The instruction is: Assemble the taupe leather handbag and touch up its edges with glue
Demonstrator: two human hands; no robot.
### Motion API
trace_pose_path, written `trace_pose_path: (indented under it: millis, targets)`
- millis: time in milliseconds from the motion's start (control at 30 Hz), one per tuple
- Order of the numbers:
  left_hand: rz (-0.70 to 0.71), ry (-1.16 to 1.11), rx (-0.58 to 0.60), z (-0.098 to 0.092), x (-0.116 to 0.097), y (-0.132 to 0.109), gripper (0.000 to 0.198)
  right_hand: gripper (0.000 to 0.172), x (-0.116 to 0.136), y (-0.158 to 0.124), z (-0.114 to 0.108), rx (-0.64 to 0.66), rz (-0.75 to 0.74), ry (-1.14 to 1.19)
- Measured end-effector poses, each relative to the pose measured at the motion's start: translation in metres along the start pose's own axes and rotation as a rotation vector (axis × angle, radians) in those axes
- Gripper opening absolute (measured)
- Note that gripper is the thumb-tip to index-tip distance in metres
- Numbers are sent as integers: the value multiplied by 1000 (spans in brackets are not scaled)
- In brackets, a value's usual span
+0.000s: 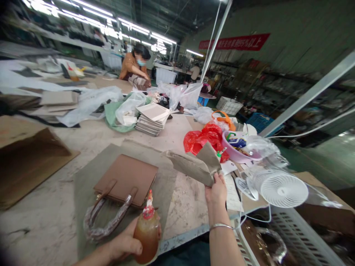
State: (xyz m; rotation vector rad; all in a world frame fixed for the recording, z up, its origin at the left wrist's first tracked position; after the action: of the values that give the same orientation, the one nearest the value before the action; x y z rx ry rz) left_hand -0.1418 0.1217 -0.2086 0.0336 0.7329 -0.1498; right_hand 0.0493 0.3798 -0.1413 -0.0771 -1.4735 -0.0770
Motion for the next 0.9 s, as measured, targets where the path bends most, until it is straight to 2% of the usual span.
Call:
trace_pose_path:
  millis: [133,233,300,367,400,500,567,633,700,767,800,900]
  targets:
    - [6,41,28,5,-3,-2,68,33,14,-33,-63,-157,129,264]
    - [33,72,44,7,-8,-7,65,31,12,-70,-101,-102,172,236]
    - [52,99,49,8,-11,-10,64,28,6,-91,-119,28,230,73]
    - [65,123,51,11,-14,-12,62,25,0,-106,-131,148,236,-244]
    - [64,130,54,14,-15,-11,60,26,-1,-111,-136,163,202,-437]
    - [40,144,87,32,-20,-1,57,47,2,-118,-139,67,26,-898]
    - [16,154,124,47,-22,10,58,61,5,-121,-128,27,-92,-983]
    - [-9,156,151,59,-22,24,60,64,6,-122,-113,43,-179,-970]
    - [-21,150,151,65,-19,37,60,52,2,-118,-102,51,-157,-915]
    - [-21,154,141,66,-12,48,57,33,-6,-109,-104,-15,15,-756]
    - [-23,158,145,66,-8,52,55,28,-12,-104,-108,-68,134,-603]
    - [-51,144,190,60,7,57,54,25,-25,-97,-118,-211,408,8]
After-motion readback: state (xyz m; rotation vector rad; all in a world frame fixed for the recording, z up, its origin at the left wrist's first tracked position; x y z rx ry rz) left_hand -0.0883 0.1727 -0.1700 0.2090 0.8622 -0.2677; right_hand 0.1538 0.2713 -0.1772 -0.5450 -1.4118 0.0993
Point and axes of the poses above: each hand's wrist, its own y-axis towards the middle knuckle, its own z-axis out of the palm, x = y × z, the point moved 6 cm from there along y, towards the middle knuckle, and after that the axes turned 6 degrees about z, right-handed, at the moved point
